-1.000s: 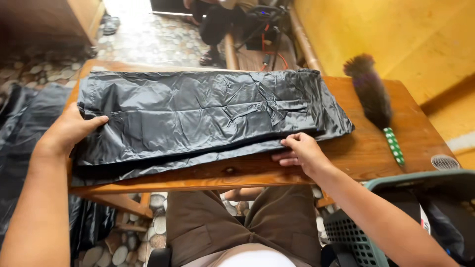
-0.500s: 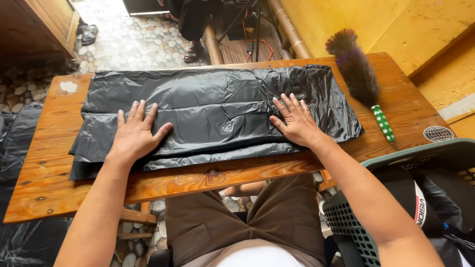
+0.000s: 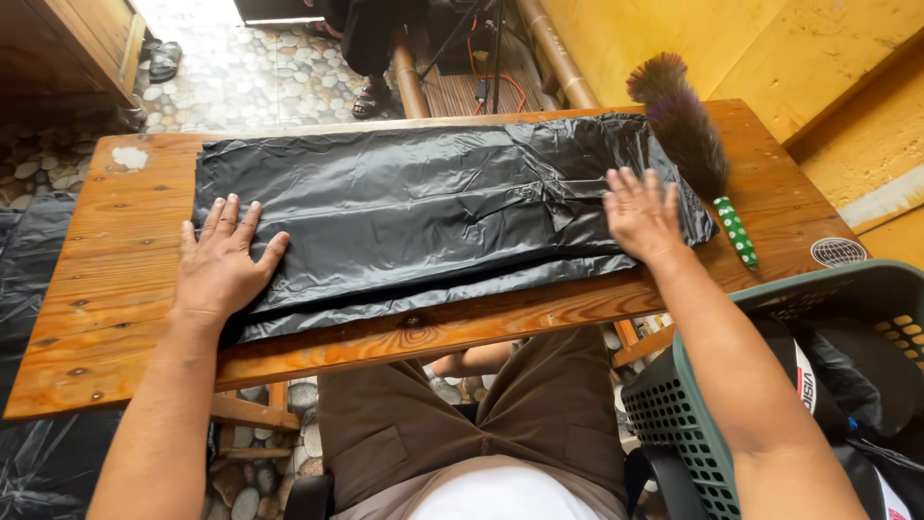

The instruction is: The person cleans a small black pouch with a brush, places it in a basket, then retrieves a larger black package. They clean the larger package with the brush and wrap it tightly in black plastic wrap on a wooden table.

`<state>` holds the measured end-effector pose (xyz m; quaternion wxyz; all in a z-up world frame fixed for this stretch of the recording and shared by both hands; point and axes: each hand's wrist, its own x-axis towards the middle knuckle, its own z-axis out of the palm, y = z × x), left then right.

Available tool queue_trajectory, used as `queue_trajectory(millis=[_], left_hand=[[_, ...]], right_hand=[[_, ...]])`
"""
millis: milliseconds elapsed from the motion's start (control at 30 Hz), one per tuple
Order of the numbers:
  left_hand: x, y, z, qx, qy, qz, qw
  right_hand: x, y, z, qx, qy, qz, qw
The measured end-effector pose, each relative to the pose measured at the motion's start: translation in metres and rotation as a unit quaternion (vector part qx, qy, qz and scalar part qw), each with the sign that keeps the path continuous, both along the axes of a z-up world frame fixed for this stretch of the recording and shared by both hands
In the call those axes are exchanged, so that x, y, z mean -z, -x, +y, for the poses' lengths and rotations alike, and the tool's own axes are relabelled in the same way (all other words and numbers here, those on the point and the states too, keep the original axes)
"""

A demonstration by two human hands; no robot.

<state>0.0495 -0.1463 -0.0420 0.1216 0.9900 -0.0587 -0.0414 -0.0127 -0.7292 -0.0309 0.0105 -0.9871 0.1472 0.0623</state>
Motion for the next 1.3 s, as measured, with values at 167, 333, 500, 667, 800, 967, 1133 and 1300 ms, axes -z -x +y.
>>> queue_trajectory(millis=[167, 333, 500, 667, 800, 967, 1133, 1300], left_hand=[[0.021, -0.008, 0.016, 0.003, 0.094, -0.050, 0.994], [0.038, -0.016, 0.028, 0.020, 0.177, -0.131, 0.975], [0.043, -0.017, 0.029, 0.018, 0.165, -0.135, 0.977], [0.039, -0.014, 0.024, 0.005, 0.167, -0.121, 0.978], [0.028, -0.011, 0.019, -0.024, 0.195, -0.092, 0.976], [0.027, -0.003, 0.017, -0.034, 0.204, -0.117, 0.971], [0.002, 0.003, 0.009, -0.049, 0.240, -0.054, 0.968], [0.003, 0.001, 0.015, -0.070, 0.263, -0.061, 0.960]], right_hand=[[-0.004, 0.017, -0.072, 0.112, 0.071, -0.069, 0.989], [-0.013, 0.038, -0.130, 0.275, 0.029, -0.006, 0.961], [-0.003, 0.041, -0.165, 0.207, 0.102, 0.012, 0.973], [-0.005, 0.035, -0.158, 0.159, 0.074, -0.155, 0.972], [-0.053, 0.052, -0.013, 0.152, -0.055, -0.083, 0.983], [-0.090, 0.100, 0.175, -0.012, 0.028, 0.040, 0.999], [-0.077, 0.127, 0.294, -0.313, -0.157, 0.226, 0.909], [-0.065, 0.107, 0.302, -0.286, -0.107, 0.115, 0.945]])
